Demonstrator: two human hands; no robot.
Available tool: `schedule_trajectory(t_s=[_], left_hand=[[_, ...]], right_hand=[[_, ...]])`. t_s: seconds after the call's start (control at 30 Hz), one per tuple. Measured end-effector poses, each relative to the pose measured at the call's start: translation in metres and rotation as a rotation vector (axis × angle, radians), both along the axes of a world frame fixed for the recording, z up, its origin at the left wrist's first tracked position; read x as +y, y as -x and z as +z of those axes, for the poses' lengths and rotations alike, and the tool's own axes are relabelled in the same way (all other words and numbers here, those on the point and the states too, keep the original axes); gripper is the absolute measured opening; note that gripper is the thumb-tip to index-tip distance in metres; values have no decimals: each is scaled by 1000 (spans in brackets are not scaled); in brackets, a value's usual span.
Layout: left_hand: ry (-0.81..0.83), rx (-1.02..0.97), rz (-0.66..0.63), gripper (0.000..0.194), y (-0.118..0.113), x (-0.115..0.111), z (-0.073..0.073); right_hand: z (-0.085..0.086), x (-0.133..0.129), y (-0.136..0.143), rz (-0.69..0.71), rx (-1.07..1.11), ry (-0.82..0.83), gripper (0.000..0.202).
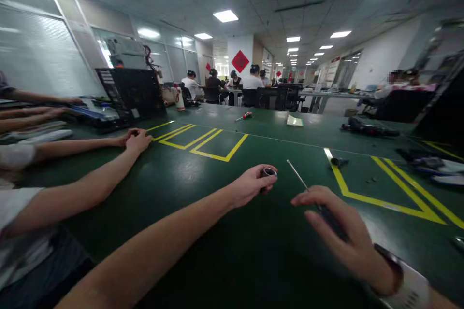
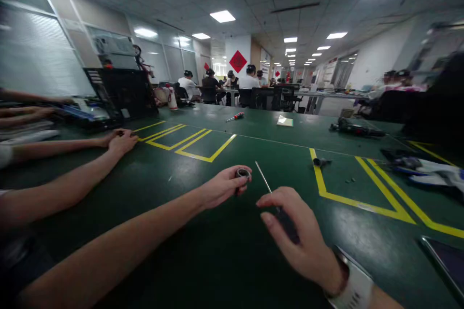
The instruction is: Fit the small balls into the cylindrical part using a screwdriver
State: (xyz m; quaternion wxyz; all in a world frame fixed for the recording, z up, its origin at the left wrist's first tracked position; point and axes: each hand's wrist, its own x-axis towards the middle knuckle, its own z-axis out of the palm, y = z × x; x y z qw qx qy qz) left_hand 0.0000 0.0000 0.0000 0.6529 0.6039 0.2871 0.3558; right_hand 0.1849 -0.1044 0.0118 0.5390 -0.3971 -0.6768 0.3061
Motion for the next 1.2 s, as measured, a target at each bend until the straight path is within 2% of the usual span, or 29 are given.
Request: schedule_trajectory(t_s=[0.1, 0.17, 0.3, 0.5, 0.73, 0.83, 0.93, 1.03, 1.13, 1.2], left_hand=[[-198, 126, 89, 38, -2, -2, -4], [-291, 208, 93, 34, -4, -3, -8], [-450, 365, 72, 29, -5, -4, -16], [-637, 487, 87, 21, -5, -3, -17], [-720, 562, 91, 14, -7, -5, -16], [-729, 584, 87, 14, -7, -4, -17], [-716, 608, 110, 15, -7, -3, -18], [-707, 630, 126, 15, -7, -3, -17], [-704, 633, 121, 15, -8, -3, -17], [-707, 624, 110, 15, -8, -3, -18]], right_hand=[[-7, 9, -8, -21, 292, 210, 31], [-11, 12, -10, -28, 420, 335, 37], [-17, 12, -6, 0, 472, 472, 38], [-22, 11, 0, -11, 369, 420, 33], [-31, 9, -1, -22, 134, 374, 30], [-27, 13, -5, -59, 79, 306, 25], [-9, 25, -17, -186, 180, 124, 18], [6, 40, -32, -269, 357, 61, 15], [3, 45, -39, -309, 467, 149, 18], [-6, 43, -35, -259, 552, 284, 23]])
